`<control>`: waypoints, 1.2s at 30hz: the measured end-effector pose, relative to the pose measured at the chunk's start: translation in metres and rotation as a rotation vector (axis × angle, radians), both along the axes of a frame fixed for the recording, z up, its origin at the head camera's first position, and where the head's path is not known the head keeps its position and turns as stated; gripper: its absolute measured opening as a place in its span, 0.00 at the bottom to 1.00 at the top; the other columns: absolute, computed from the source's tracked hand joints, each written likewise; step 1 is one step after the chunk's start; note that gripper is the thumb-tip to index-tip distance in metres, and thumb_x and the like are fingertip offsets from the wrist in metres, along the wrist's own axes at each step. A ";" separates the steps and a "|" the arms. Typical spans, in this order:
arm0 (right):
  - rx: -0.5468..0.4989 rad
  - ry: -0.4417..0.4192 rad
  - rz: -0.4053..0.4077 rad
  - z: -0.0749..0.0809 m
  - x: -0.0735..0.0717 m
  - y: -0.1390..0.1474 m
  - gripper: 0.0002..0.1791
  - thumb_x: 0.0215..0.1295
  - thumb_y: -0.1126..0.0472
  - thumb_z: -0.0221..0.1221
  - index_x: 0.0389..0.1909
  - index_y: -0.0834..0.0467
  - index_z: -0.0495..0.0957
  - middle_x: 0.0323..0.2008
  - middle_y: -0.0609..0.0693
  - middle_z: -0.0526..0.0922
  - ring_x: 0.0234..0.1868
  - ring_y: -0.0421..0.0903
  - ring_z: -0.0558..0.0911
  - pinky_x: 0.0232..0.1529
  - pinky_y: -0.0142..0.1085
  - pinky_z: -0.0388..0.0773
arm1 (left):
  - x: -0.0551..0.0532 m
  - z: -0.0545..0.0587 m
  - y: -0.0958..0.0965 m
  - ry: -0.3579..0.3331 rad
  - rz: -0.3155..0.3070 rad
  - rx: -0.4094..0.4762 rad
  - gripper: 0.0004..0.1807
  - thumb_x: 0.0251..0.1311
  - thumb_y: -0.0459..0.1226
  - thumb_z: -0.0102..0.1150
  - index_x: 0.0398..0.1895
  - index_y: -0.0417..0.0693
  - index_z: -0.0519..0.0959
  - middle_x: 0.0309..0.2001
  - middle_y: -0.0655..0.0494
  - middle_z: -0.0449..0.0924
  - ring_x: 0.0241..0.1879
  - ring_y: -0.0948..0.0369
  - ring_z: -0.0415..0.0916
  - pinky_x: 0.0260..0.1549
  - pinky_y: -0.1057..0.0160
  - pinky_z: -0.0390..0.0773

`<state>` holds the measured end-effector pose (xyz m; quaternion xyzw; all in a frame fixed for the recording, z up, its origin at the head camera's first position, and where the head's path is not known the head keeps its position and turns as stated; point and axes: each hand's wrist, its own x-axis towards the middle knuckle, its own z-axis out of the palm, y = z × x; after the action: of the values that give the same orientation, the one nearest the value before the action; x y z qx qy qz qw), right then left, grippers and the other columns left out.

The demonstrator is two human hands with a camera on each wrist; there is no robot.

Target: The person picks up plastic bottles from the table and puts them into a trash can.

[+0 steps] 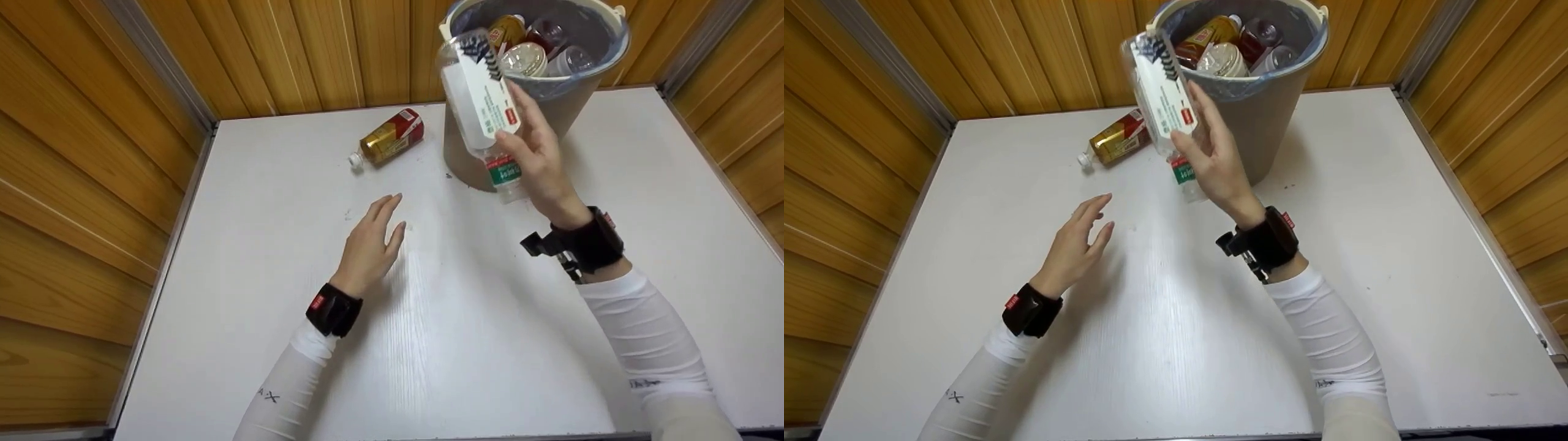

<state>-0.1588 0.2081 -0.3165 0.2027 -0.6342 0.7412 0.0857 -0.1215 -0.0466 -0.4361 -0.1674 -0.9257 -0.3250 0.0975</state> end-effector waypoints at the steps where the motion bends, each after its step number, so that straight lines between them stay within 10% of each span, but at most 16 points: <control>1: -0.020 0.016 -0.013 0.006 -0.003 0.003 0.37 0.70 0.68 0.50 0.79 0.59 0.53 0.65 0.58 0.71 0.50 0.44 0.81 0.43 0.30 0.84 | 0.000 0.000 0.000 0.001 -0.002 0.000 0.28 0.76 0.43 0.49 0.75 0.48 0.64 0.72 0.45 0.68 0.59 0.47 0.79 0.56 0.48 0.82; 18: 0.000 0.007 -0.383 0.075 -0.079 0.053 0.22 0.69 0.70 0.55 0.63 0.54 0.74 0.57 0.48 0.77 0.61 0.47 0.76 0.62 0.34 0.72 | -0.002 -0.002 0.001 0.007 0.004 -0.001 0.28 0.76 0.43 0.49 0.75 0.48 0.64 0.71 0.45 0.68 0.61 0.49 0.78 0.58 0.50 0.81; 26: 0.329 0.084 -0.543 0.072 -0.092 0.066 0.28 0.73 0.66 0.50 0.73 0.56 0.66 0.74 0.51 0.63 0.77 0.40 0.59 0.79 0.27 0.48 | -0.003 -0.004 0.001 0.000 0.009 0.001 0.27 0.76 0.42 0.50 0.75 0.48 0.64 0.72 0.46 0.68 0.62 0.49 0.78 0.58 0.50 0.81; 36: 0.324 0.138 -0.631 0.051 -0.080 0.056 0.20 0.67 0.71 0.51 0.57 0.62 0.79 0.62 0.52 0.73 0.71 0.44 0.68 0.76 0.32 0.63 | -0.001 -0.005 -0.003 0.005 0.012 -0.013 0.27 0.75 0.43 0.50 0.74 0.48 0.66 0.72 0.45 0.69 0.58 0.48 0.80 0.53 0.50 0.83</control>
<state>-0.2391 0.2641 -0.2652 0.0574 -0.7674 0.5526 0.3199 -0.1229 -0.0498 -0.4413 -0.1635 -0.9285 -0.3180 0.1006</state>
